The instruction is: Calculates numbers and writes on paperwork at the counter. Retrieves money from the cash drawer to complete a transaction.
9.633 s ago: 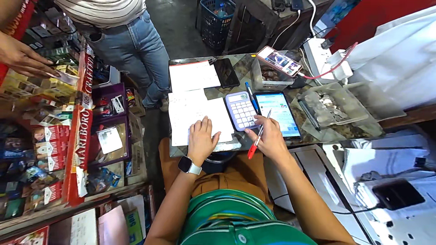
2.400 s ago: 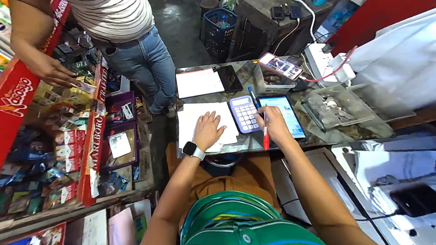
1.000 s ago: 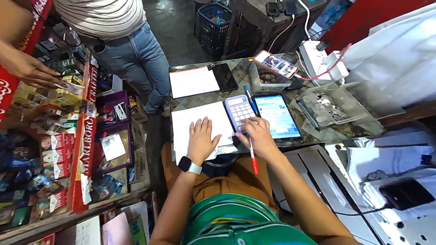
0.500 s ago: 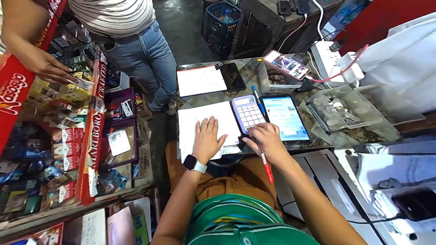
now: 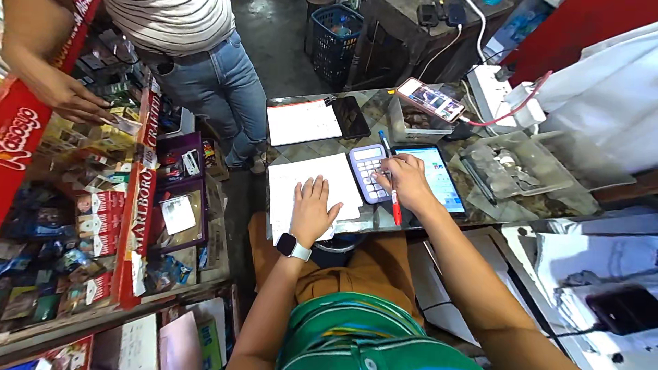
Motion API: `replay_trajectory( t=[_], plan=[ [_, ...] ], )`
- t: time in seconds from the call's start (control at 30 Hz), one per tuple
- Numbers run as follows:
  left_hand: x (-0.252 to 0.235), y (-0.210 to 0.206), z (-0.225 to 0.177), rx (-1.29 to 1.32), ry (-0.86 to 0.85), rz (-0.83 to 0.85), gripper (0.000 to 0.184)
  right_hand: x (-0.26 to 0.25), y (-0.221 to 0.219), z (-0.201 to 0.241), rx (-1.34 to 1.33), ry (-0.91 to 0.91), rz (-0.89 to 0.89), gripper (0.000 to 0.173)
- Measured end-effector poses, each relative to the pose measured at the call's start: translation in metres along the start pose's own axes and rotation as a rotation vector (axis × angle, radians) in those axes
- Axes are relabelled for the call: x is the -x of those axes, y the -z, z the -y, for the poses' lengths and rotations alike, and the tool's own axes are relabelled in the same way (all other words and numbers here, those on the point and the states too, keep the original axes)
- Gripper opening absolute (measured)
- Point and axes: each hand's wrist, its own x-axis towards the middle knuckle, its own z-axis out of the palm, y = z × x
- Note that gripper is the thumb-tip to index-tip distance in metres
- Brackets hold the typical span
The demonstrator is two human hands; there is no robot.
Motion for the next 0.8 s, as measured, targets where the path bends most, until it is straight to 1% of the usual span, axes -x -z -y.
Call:
replay_trajectory(
  t=[0.07,0.13,0.2,0.3,0.4,0.5,0.57,0.73,0.8],
  plan=[
    [0.0,0.0,0.0,0.002,-0.006,-0.012,0.073,0.006,0.002,0.008,-0.02,0.071,-0.038,0.04],
    [0.0,-0.001,0.001,-0.003,-0.013,-0.021,0.074,0.013,-0.002,0.013,-0.019,0.131,-0.019,0.04],
    [0.0,-0.001,0.001,-0.004,-0.015,-0.018,0.074,0.018,-0.005,0.01,-0.013,0.124,0.005,0.04],
    [-0.001,-0.001,0.001,0.001,-0.012,-0.024,0.075,0.019,0.0,0.003,0.001,0.059,-0.056,0.04],
    [0.0,-0.001,0.001,-0.005,-0.015,-0.021,0.075,0.022,0.003,0.001,0.014,0.036,-0.043,0.042],
    [0.001,-0.001,0.002,-0.001,-0.016,-0.025,0.075,0.034,0.002,0.017,-0.039,0.155,-0.057,0.042],
    [0.001,-0.001,0.002,-0.002,-0.019,-0.029,0.075,0.041,-0.003,0.025,-0.063,0.213,-0.016,0.044],
    [0.001,-0.001,0.001,-0.008,-0.013,-0.011,0.075,0.034,-0.002,0.018,-0.047,0.115,-0.005,0.046],
    [0.0,0.0,0.001,-0.005,-0.012,-0.006,0.075,0.034,0.0,0.015,-0.034,0.115,-0.006,0.048]
  ],
)
